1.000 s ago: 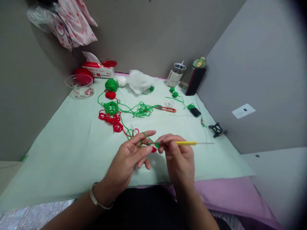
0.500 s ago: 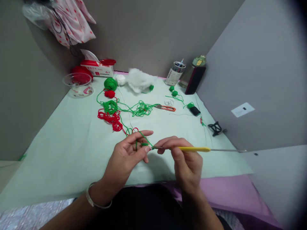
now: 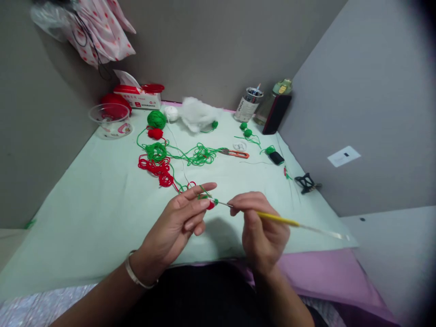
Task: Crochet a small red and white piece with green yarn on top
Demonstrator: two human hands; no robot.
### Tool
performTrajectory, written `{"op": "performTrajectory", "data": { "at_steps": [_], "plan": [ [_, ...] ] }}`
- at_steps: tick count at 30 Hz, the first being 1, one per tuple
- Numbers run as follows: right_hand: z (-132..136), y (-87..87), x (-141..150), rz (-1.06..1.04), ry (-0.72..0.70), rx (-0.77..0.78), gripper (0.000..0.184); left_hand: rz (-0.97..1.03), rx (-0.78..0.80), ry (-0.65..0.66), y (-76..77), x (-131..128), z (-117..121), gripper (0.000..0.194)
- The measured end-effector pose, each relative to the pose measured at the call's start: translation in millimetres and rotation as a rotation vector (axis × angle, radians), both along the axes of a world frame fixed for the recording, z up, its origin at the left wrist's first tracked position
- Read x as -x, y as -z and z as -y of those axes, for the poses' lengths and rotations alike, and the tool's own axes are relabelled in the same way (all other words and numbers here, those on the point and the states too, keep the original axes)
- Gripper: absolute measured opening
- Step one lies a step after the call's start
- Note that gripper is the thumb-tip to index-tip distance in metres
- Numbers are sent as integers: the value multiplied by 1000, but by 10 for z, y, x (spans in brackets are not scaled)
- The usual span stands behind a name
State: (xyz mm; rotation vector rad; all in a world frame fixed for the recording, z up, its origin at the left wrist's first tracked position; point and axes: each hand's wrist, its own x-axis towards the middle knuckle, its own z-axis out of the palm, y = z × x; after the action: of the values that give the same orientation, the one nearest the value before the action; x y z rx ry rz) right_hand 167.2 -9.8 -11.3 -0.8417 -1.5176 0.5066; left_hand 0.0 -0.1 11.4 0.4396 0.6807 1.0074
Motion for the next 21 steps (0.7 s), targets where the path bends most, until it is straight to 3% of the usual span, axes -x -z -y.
{"op": "performTrajectory", "data": {
  "at_steps": [2,5,9,12,15,18,21],
  "plan": [
    [-36,-34,17,-123,-50,91,23,-32,-54,0,0,-8,12,32],
    [-39,-43,54,-96,-63,133,21,-92,-124,3,31,-44,40,33],
    [34,11,76,110,20,28,29,-126,-147,-65,67,-71,53,39],
    [56,37,54,257,76,-75,34,-33,-66,-5,60,-53,28,38],
    [26,7,19,76,64,20,26,36,17,36,37,-16,-12,31],
    [-9,-33,13,-216,-31,165,22,19,-8,-31,34,-7,-25,26],
    [-19,-35,37,-219,-104,209,18,-66,-99,-49,67,-38,0,31]
  ]
}}
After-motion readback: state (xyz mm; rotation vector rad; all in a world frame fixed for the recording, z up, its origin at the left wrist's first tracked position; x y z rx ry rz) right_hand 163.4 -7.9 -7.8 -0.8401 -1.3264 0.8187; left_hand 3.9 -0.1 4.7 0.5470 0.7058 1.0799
